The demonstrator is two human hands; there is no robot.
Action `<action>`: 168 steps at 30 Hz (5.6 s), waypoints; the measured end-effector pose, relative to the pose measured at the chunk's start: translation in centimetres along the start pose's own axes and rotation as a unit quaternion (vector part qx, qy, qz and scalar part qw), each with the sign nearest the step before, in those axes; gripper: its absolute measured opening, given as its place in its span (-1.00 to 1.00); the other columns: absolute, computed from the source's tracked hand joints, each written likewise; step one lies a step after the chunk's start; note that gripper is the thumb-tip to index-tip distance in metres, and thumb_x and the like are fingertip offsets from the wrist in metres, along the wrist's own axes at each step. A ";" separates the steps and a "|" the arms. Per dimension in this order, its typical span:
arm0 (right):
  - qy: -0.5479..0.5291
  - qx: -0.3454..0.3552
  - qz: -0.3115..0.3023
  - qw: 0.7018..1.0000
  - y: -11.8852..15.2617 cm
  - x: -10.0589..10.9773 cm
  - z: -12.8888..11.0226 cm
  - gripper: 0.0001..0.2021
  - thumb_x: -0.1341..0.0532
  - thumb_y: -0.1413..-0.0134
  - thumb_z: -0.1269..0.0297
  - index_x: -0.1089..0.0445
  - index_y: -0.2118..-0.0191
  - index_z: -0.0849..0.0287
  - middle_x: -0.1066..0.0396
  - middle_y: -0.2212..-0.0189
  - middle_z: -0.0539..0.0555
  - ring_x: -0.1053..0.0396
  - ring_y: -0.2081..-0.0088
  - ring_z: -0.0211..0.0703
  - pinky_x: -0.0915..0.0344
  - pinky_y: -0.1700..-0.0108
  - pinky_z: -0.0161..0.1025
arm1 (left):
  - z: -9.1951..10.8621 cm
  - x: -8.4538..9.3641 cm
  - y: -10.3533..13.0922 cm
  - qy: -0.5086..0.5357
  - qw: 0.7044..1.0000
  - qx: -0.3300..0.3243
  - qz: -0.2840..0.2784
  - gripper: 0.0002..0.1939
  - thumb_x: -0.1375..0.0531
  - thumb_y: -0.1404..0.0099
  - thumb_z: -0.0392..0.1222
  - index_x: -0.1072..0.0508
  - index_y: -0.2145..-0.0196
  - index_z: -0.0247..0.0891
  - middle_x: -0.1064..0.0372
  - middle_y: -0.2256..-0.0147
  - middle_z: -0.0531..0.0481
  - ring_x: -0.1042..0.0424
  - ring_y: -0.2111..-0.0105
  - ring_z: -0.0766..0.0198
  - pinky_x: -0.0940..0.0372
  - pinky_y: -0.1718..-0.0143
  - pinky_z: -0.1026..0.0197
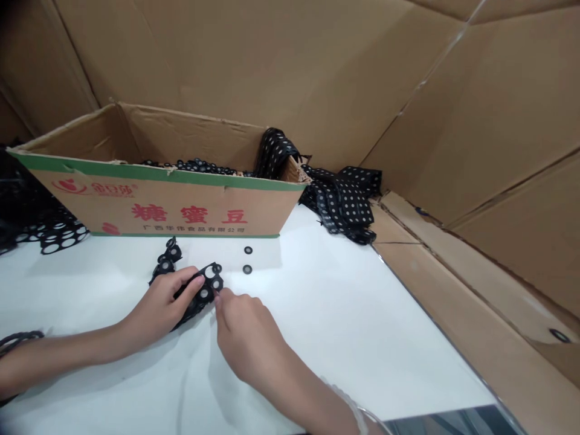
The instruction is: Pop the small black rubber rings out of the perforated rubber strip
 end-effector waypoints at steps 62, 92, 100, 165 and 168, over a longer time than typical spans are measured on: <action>0.278 -0.016 -0.024 0.960 -0.9 -2.1 -3.0 -0.73 0.05 0.06 0.67 -0.29 0.31 0.29 -0.31 0.47 0.11 -0.34 0.44 -0.21 -0.12 0.52 -0.37 | 0.9 -1.1 -0.3 -0.113 0.991 -0.032 -0.072 -0.74 0.16 -0.28 -0.18 -0.10 0.54 -0.23 -0.25 0.67 0.12 -0.21 0.65 0.36 -0.03 0.55 0.33; 0.233 -0.036 0.086 0.968 -0.5 -0.8 -2.2 -0.75 0.09 0.00 0.55 -0.20 0.20 0.31 -0.34 0.51 0.12 -0.35 0.46 -0.07 -0.15 0.52 -0.25 | 0.7 -0.1 0.7 -0.001 0.999 -0.021 -0.035 -0.71 0.13 -0.27 -0.07 -0.10 0.55 -0.22 -0.25 0.68 0.12 -0.26 0.63 0.33 -0.07 0.56 0.32; 0.222 0.006 0.099 0.970 -0.2 0.0 -1.3 -0.74 0.10 -0.03 0.49 -0.14 0.16 0.13 -0.33 0.56 0.04 -0.30 0.52 -0.13 0.14 0.56 -0.33 | 0.5 -0.1 0.3 0.011 0.999 -0.026 -0.035 -0.71 0.14 -0.27 -0.07 -0.10 0.54 -0.23 -0.24 0.69 0.13 -0.23 0.65 0.35 -0.06 0.55 0.32; -0.134 -0.051 0.407 0.902 1.6 8.8 8.5 -0.59 0.15 -0.16 0.18 -0.10 -0.10 0.10 -0.32 0.13 0.08 -0.31 0.15 -0.12 -0.24 0.15 -0.18 | 0.9 -1.2 1.1 0.050 0.987 -0.021 -0.150 -0.69 0.13 -0.26 0.00 -0.07 0.53 -0.24 -0.04 0.67 0.20 -0.27 0.73 0.40 -0.07 0.63 0.37; -0.117 0.005 0.329 0.937 1.5 8.7 8.5 -0.60 0.13 -0.16 0.15 -0.13 -0.07 0.10 -0.24 0.03 0.06 -0.25 0.07 -0.15 -0.20 0.09 -0.23 | 1.0 -0.8 0.6 0.013 0.990 -0.021 -0.141 -0.69 0.15 -0.26 0.00 -0.09 0.52 -0.24 -0.09 0.60 0.17 -0.28 0.68 0.40 -0.07 0.62 0.36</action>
Point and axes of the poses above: each hand's wrist, its own y-axis away from the middle knuckle, its own x-axis out of the back of the hand, z = x × y, the point moved 9 cm from there along -y, towards the middle knuckle
